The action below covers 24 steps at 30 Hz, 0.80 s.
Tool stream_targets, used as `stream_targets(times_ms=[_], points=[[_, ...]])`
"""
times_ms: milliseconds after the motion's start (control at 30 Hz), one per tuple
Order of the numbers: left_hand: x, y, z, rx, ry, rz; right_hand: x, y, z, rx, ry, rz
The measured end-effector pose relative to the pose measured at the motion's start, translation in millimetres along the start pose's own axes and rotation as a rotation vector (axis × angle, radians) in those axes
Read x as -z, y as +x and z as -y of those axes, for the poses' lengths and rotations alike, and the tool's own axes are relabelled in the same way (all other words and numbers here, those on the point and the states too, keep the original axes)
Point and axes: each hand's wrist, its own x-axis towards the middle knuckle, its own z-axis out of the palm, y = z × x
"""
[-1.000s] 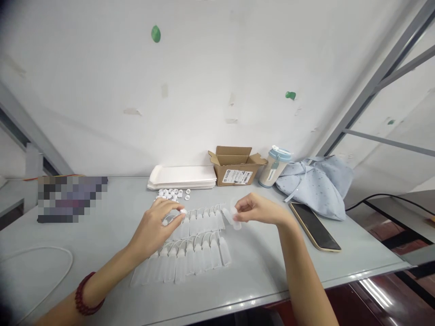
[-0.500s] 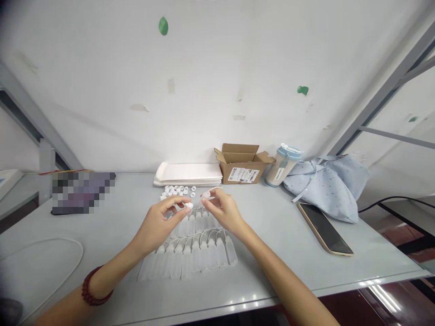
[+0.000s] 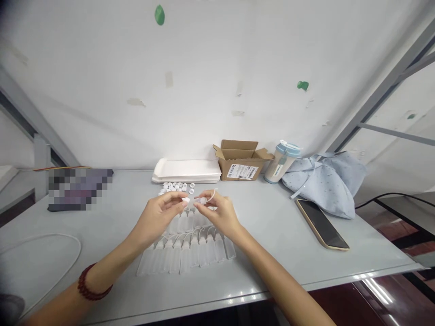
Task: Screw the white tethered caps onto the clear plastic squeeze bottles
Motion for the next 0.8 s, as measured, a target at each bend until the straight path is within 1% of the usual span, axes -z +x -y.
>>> stream_targets(times_ms=[67, 133, 200, 267, 400, 533, 600, 700, 733, 800], points=[[0.1, 1, 2, 0.118, -0.14, 0.049, 1, 0, 3, 0.019, -0.059, 0.004], [-0.7, 2, 6, 0.175, -0.28, 0.1, 2, -1, 7, 0.011, -0.074, 0.019], [-2.4, 2, 9, 0.179, -0.378, 0.135, 1, -2, 10, -0.005, -0.036, 0.032], [-4.8, 2, 9, 0.179, -0.427, 0.154, 0, -3, 11, -0.008, 0.021, 0.036], [-8.9, 1, 8, 0.178, -0.462, 0.175, -3, -5, 10, -0.004, 0.074, 0.033], [-11.0, -1, 9, 0.158, -0.452, 0.183, -3, -6, 9, 0.002, 0.109, 0.027], [-11.3, -2, 8, 0.143, -0.41, 0.167, -3, -6, 9, -0.006, 0.119, 0.021], [-9.6, -2, 3, 0.122, -0.358, 0.06, -4, -6, 9, -0.005, 0.099, 0.014], [-8.3, -1, 1, 0.12, -0.383, 0.023, -4, -6, 9, 0.002, 0.077, 0.016], [-4.5, 1, -4, 0.142, -0.509, -0.014, -5, -6, 9, 0.026, 0.016, 0.027]])
